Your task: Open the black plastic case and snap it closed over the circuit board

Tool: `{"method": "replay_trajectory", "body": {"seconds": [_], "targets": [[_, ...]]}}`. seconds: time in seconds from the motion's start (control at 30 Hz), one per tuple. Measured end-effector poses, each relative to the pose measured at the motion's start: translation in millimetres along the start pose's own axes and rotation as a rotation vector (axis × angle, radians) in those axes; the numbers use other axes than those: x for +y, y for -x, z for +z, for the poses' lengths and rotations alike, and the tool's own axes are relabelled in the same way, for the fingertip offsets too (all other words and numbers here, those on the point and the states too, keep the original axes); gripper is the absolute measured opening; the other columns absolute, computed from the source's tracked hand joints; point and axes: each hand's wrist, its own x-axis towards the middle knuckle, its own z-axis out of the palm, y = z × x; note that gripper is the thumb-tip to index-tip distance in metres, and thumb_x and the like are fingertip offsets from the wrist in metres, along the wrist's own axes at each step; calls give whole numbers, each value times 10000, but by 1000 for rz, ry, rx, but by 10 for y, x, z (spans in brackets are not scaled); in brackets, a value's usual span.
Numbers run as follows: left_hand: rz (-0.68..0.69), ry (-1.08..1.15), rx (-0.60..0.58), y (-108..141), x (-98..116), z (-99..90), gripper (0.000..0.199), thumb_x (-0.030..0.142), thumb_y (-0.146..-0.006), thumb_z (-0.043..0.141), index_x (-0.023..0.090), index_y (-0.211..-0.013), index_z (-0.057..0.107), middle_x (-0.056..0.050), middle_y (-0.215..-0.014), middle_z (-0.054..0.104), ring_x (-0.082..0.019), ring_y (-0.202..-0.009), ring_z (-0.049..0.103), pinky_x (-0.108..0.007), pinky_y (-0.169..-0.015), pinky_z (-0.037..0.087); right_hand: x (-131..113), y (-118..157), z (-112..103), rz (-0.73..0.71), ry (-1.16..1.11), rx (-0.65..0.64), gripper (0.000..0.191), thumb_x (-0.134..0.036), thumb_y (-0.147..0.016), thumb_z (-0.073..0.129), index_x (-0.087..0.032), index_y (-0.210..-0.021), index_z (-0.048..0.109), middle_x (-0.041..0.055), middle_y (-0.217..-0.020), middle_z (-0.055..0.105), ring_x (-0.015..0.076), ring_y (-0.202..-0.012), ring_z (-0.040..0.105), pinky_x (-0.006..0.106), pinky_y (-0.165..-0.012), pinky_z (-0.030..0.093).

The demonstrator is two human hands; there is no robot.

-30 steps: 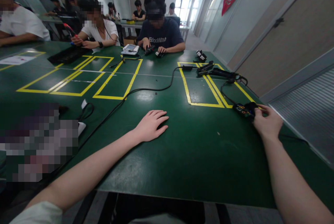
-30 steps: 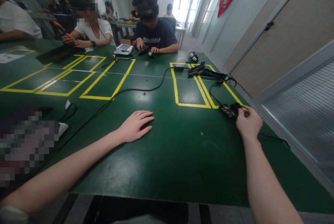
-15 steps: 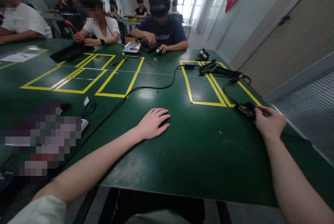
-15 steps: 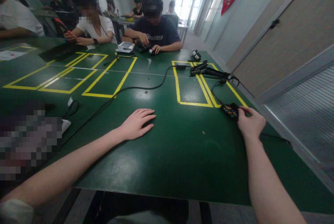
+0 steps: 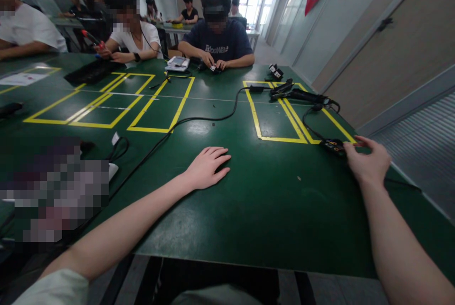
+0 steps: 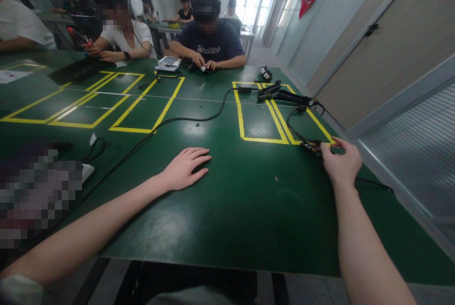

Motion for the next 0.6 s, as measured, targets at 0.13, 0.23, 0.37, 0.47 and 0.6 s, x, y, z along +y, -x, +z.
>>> {"method": "replay_trajectory", "body": {"seconds": [0.13,0.23,0.37,0.47,0.6], "targets": [[5,-1,-4,3,9,-8,389,372,-1039,556,149,-1339,665,-156,-1449,641,-305,-1377,566,-500,-1148,464,-171,43,-68,69,-143,-47,557,-266,-672,794,-68,-1192,759,61,-888,627,164,-658,523,368,-718,518],[2,0,-2,8,10,-11,380,375,-1043,548,165,-1336,667,-147,-1453,640,-304,-1378,565,-504,-1143,467,-204,54,-66,43,-122,-81,496,-247,-641,823,-76,-1104,779,43,-841,610,164,-669,506,371,-724,499],[2,4,-2,11,1,-10,377,381,-1045,543,186,-1344,664,-140,-1454,639,-301,-1380,564,-509,-1139,469,-163,49,-37,18,-158,-45,454,-275,-652,810,-117,-1076,776,51,-857,630,192,-729,547,360,-705,503],[3,1,-1,7,-2,-8,372,380,-1042,547,198,-1344,666,-134,-1457,638,-301,-1380,564,-512,-1139,469,-137,46,-17,-5,-150,-17,457,-298,-658,802,-124,-1079,771,55,-868,630,208,-767,566,363,-712,505],[-2,-8,-6,3,1,-12,377,375,-1041,547,182,-1342,666,-139,-1457,639,-301,-1383,561,-505,-1141,472,-97,18,6,-37,-121,-24,489,-328,-668,794,-112,-1106,770,70,-878,623,240,-836,591,370,-732,515]]}}
